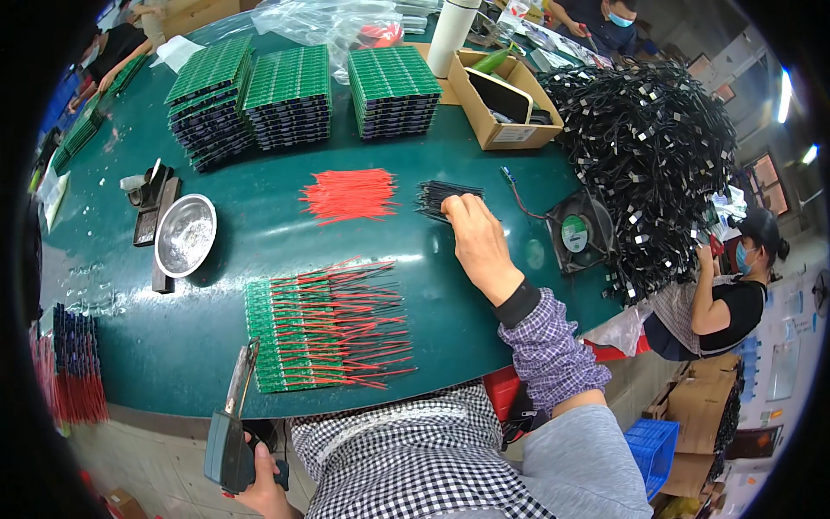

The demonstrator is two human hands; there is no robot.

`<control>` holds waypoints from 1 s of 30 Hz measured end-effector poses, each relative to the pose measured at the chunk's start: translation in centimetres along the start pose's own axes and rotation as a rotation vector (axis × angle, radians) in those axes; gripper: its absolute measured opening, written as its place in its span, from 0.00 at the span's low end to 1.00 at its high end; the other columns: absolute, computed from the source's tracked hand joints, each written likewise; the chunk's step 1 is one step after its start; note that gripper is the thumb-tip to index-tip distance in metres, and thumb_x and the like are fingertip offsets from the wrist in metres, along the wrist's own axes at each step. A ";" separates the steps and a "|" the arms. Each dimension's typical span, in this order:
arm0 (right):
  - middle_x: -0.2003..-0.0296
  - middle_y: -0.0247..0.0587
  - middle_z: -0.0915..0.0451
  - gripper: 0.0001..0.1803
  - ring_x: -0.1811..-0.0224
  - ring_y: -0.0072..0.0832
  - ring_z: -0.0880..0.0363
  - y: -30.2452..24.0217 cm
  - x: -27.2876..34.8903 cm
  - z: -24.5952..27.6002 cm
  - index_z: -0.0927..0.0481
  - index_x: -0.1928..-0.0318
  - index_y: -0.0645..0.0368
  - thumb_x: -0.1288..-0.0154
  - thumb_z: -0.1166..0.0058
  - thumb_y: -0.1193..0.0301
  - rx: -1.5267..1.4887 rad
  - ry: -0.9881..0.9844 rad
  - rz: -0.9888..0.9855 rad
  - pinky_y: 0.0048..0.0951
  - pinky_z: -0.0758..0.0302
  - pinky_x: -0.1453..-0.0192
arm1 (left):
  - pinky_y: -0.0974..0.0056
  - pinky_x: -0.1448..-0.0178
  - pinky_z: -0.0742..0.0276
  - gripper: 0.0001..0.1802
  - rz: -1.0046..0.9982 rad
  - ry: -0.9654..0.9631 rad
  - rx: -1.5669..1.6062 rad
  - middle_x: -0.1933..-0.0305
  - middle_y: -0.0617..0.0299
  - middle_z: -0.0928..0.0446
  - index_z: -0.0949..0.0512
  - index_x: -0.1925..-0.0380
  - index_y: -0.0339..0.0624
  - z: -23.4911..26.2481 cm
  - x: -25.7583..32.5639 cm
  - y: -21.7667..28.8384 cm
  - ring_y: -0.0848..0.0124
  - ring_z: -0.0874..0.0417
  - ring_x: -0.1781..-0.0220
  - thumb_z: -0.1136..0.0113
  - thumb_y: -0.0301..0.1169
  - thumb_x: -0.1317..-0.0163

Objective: The person solders wires onto a circuit board panel using a soldering tool, places the finished panel onto a stack, and retrieves a new circuit board panel before soldering wires onto it.

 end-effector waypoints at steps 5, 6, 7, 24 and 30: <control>0.66 0.42 0.26 0.12 0.58 0.41 0.22 -3.7 -1.6 1.3 0.25 0.61 0.60 0.47 0.46 0.85 0.053 -0.212 0.150 0.39 0.21 0.55 | 0.71 0.76 0.34 0.11 -0.035 0.022 -0.033 0.73 0.64 0.22 0.17 0.56 0.33 -0.2 0.2 2.2 0.78 0.30 0.79 0.29 0.23 0.38; 0.66 0.42 0.26 0.12 0.58 0.41 0.22 -4.3 -2.2 2.0 0.25 0.61 0.60 0.47 0.46 0.85 0.040 -0.208 0.157 0.39 0.21 0.55 | 0.70 0.75 0.33 0.09 -0.048 0.002 -0.057 0.74 0.65 0.23 0.17 0.58 0.33 -0.2 0.3 2.8 0.78 0.30 0.80 0.30 0.23 0.37; 0.66 0.41 0.26 0.11 0.58 0.39 0.22 -5.1 -2.5 2.1 0.24 0.62 0.59 0.48 0.45 0.83 0.113 -0.284 0.220 0.37 0.21 0.56 | 0.70 0.75 0.33 0.09 -0.053 0.015 -0.063 0.74 0.65 0.23 0.17 0.58 0.33 0.2 0.2 2.3 0.78 0.30 0.80 0.30 0.23 0.37; 0.68 0.41 0.21 0.06 0.61 0.38 0.18 -8.4 -2.9 -4.1 0.19 0.71 0.59 0.53 0.37 0.79 0.409 -0.578 0.497 0.35 0.19 0.60 | 0.72 0.75 0.31 0.20 -0.176 0.002 -0.034 0.53 0.51 0.18 0.22 0.48 0.28 2.1 1.5 1.5 0.77 0.25 0.76 0.33 0.16 0.41; 0.66 0.42 0.20 0.14 0.62 0.41 0.19 -16.7 -3.4 1.5 0.17 0.61 0.61 0.51 0.39 0.85 -0.369 -0.113 0.302 0.39 0.20 0.60 | 0.72 0.76 0.29 0.23 -0.148 0.006 0.053 0.51 0.47 0.18 0.24 0.46 0.27 2.1 1.2 1.6 0.75 0.23 0.76 0.34 0.14 0.43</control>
Point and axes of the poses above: each hand's wrist, its own x-axis away from the middle knuckle, its own z-axis out of the back of the hand, y = z × x, the point moved 8 cm from there along -x, towards the middle knuckle
